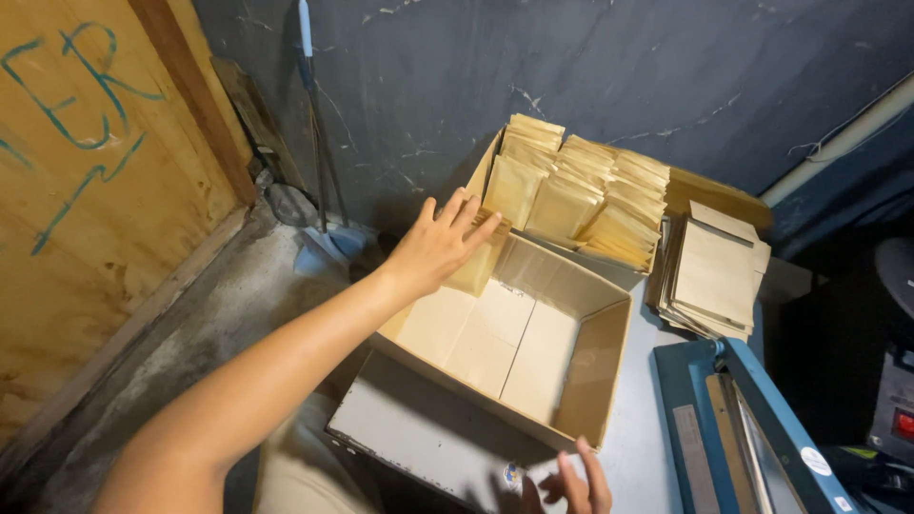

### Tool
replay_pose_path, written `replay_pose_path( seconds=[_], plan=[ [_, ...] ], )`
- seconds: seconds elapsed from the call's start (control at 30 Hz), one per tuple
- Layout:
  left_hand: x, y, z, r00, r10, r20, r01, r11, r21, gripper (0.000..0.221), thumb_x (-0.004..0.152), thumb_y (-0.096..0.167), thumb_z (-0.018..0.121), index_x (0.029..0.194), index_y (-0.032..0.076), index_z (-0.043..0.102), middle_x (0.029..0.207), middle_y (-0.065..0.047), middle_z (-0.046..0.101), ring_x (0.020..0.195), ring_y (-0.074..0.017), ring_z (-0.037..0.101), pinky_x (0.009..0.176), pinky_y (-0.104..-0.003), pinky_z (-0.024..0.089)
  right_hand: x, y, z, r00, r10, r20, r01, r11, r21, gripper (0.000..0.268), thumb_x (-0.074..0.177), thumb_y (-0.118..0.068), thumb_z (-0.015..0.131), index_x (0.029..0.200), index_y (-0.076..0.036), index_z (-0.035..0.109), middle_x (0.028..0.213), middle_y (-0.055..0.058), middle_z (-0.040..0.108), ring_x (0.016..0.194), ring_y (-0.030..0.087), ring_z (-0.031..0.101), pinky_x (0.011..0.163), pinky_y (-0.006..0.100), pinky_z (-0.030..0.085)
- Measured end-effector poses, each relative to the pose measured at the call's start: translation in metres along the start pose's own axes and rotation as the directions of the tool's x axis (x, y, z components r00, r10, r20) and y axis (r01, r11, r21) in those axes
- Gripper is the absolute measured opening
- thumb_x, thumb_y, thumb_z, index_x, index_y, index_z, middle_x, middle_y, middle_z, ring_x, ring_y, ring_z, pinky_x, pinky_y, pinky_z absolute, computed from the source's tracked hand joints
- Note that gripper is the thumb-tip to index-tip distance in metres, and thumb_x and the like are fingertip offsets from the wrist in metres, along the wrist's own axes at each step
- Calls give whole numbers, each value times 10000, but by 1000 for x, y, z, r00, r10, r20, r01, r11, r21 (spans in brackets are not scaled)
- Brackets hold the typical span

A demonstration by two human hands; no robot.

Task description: The person repeatedly picks small beige pouches from a cardboard box, places each pouch into a handheld impulse heat sealer, and seals the top edge. After sealing, the pouch is placed back into the box. The cycle repeats for multiple pouches.

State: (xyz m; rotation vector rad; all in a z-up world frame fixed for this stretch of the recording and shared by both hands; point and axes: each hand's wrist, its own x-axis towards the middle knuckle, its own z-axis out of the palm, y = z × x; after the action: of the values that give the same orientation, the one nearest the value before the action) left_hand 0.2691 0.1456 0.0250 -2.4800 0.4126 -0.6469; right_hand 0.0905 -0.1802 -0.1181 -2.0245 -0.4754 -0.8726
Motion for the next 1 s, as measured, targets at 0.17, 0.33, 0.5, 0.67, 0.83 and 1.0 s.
replay_pose_path(
  seconds=[0.17, 0.33, 0.5, 0.67, 0.83, 1.0],
  plan=[
    [6, -4, 2, 999, 13, -53, -12, 1000, 22, 938, 746, 170, 767, 1585, 177, 349, 1368, -174, 547, 1240, -334, 518, 857, -430, 476, 53, -45, -1, 996, 86, 28, -81, 986, -143, 576, 819, -184, 806, 1356, -162, 598, 1438, 63, 627, 544, 84, 567, 520, 198, 487],
    [3, -4, -2, 998, 34, -47, -31, 997, 65, 1014, 671, 211, 822, 1577, 177, 367, 1379, -151, 547, 1191, -282, 562, 834, -388, 475, 49, -33, 0, 993, 110, 38, -101, 980, -173, 506, 825, -160, 811, 1305, -212, 660, 1352, -14, 673, 555, 97, 635, 556, 235, 530],
    [5, -3, -5, 999, -24, -23, 24, 1000, -19, 1161, 578, 270, 862, 1594, 150, 314, 1406, -196, 487, 1292, -345, 486, 936, -497, 482, 45, -21, 3, 999, -9, 34, 13, 992, -129, 519, 851, -110, 763, 1344, -175, 610, 1390, 73, 650, 607, 94, 641, 515, 204, 529],
    [16, 1, -18, 999, -19, -33, 14, 987, -160, 1189, 603, 514, 847, 1591, 129, 309, 1503, -205, 453, 1381, -369, 443, 1009, -545, 444, 37, -19, 5, 1000, -1, -9, 0, 989, -145, 542, 821, -110, 800, 1322, -193, 610, 1461, 108, 610, 565, 94, 613, 497, 210, 522],
    [45, 12, -15, 982, -40, -185, -9, 966, -257, 915, 809, 677, 740, 1471, 96, 496, 1408, -135, 564, 1341, -314, 513, 1017, -527, 459, 43, -38, -2, 997, -45, -67, 35, 989, -142, 525, 848, -135, 791, 1329, -133, 583, 1508, 196, 536, 605, 55, 575, 622, 195, 499],
    [93, 36, 15, 952, -74, -296, -21, 952, -304, 509, 502, 229, 924, 935, 147, 669, 945, -59, 679, 1053, -274, 605, 956, -527, 457, 39, -33, 0, 995, -47, -87, 40, 997, -73, 553, 821, -18, 795, 1319, -138, 587, 1494, 224, 537, 581, 78, 580, 575, 195, 518]
  ],
)
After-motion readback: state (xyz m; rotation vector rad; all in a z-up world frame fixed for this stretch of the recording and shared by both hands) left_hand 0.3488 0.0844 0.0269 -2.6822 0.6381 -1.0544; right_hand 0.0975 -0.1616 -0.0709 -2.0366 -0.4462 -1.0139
